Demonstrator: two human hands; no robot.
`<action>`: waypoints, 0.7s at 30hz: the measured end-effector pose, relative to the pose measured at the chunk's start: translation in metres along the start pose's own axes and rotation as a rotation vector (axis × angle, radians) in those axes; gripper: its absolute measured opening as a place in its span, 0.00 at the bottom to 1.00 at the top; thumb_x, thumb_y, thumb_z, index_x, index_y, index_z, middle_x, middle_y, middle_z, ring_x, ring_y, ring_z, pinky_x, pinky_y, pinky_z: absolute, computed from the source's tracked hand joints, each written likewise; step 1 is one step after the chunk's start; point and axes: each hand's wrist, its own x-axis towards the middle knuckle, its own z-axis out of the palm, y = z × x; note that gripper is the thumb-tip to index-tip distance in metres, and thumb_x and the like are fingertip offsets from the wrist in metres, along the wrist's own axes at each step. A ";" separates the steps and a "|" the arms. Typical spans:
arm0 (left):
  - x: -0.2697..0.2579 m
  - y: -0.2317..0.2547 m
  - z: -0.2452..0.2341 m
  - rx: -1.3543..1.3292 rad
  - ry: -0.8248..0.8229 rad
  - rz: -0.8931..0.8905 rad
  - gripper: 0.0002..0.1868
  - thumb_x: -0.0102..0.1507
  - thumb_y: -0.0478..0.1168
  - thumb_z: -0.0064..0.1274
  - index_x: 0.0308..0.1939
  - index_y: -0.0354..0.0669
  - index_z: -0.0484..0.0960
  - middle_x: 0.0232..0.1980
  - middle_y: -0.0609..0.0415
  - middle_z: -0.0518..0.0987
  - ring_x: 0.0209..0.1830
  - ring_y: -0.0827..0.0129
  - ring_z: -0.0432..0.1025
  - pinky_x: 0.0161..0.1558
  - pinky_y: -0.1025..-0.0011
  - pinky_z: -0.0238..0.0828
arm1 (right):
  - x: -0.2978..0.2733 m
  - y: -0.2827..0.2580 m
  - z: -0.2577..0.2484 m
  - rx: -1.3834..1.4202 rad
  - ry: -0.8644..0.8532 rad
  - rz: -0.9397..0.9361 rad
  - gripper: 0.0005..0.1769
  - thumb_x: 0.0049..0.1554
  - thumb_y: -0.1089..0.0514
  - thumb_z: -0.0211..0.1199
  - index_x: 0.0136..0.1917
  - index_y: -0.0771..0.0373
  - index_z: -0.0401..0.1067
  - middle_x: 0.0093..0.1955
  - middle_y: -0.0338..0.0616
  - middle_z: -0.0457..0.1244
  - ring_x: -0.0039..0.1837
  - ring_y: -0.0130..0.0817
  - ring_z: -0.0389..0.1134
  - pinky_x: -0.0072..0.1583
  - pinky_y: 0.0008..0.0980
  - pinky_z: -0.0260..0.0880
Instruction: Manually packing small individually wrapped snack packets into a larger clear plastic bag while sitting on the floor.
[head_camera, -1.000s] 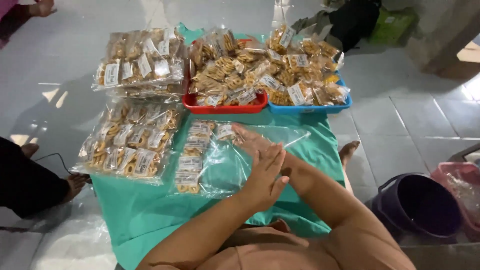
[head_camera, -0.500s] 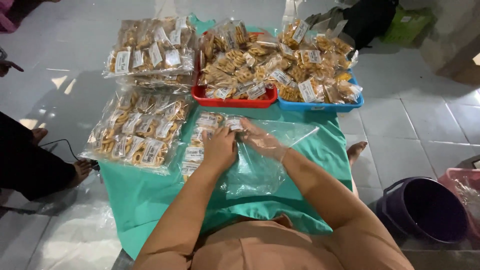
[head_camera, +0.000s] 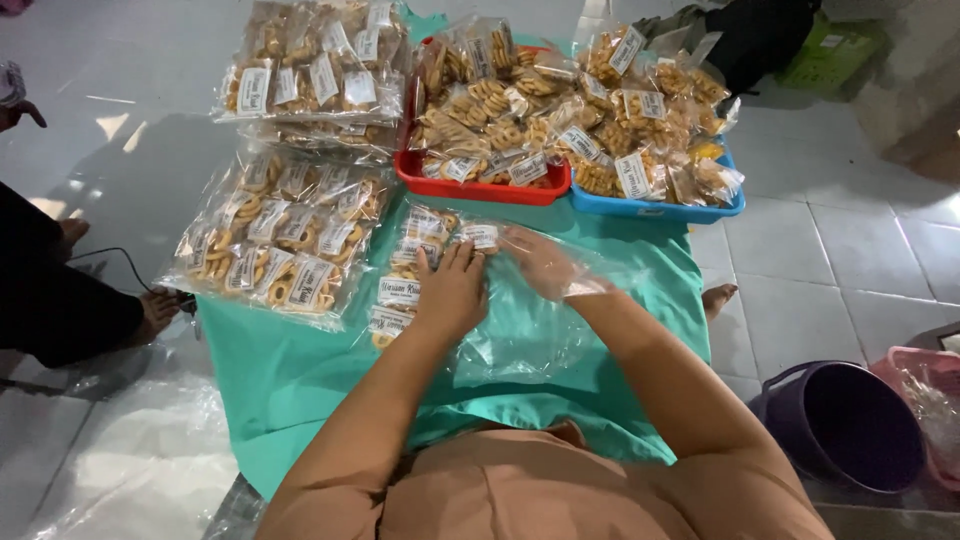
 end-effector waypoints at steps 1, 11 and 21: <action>0.000 -0.001 0.002 -0.002 0.001 -0.001 0.26 0.63 0.42 0.50 0.65 0.40 0.76 0.73 0.38 0.69 0.76 0.47 0.59 0.69 0.23 0.35 | -0.006 -0.045 -0.026 -0.001 -0.002 0.000 0.35 0.64 0.38 0.43 0.77 0.55 0.64 0.78 0.47 0.57 0.79 0.45 0.57 0.77 0.39 0.58; 0.000 -0.001 -0.005 -0.029 -0.011 0.037 0.24 0.65 0.43 0.47 0.65 0.44 0.75 0.73 0.42 0.68 0.77 0.48 0.58 0.68 0.21 0.35 | -0.010 -0.095 -0.066 -0.328 -0.260 -0.241 0.35 0.58 0.56 0.48 0.79 0.56 0.57 0.85 0.46 0.45 0.86 0.51 0.38 0.79 0.53 0.47; -0.008 0.008 -0.019 0.100 -0.016 0.171 0.20 0.67 0.39 0.46 0.63 0.43 0.78 0.70 0.43 0.72 0.76 0.47 0.59 0.67 0.20 0.37 | 0.004 -0.091 -0.042 -0.482 -0.246 -0.045 0.35 0.60 0.50 0.57 0.79 0.50 0.58 0.86 0.42 0.44 0.86 0.49 0.38 0.79 0.52 0.46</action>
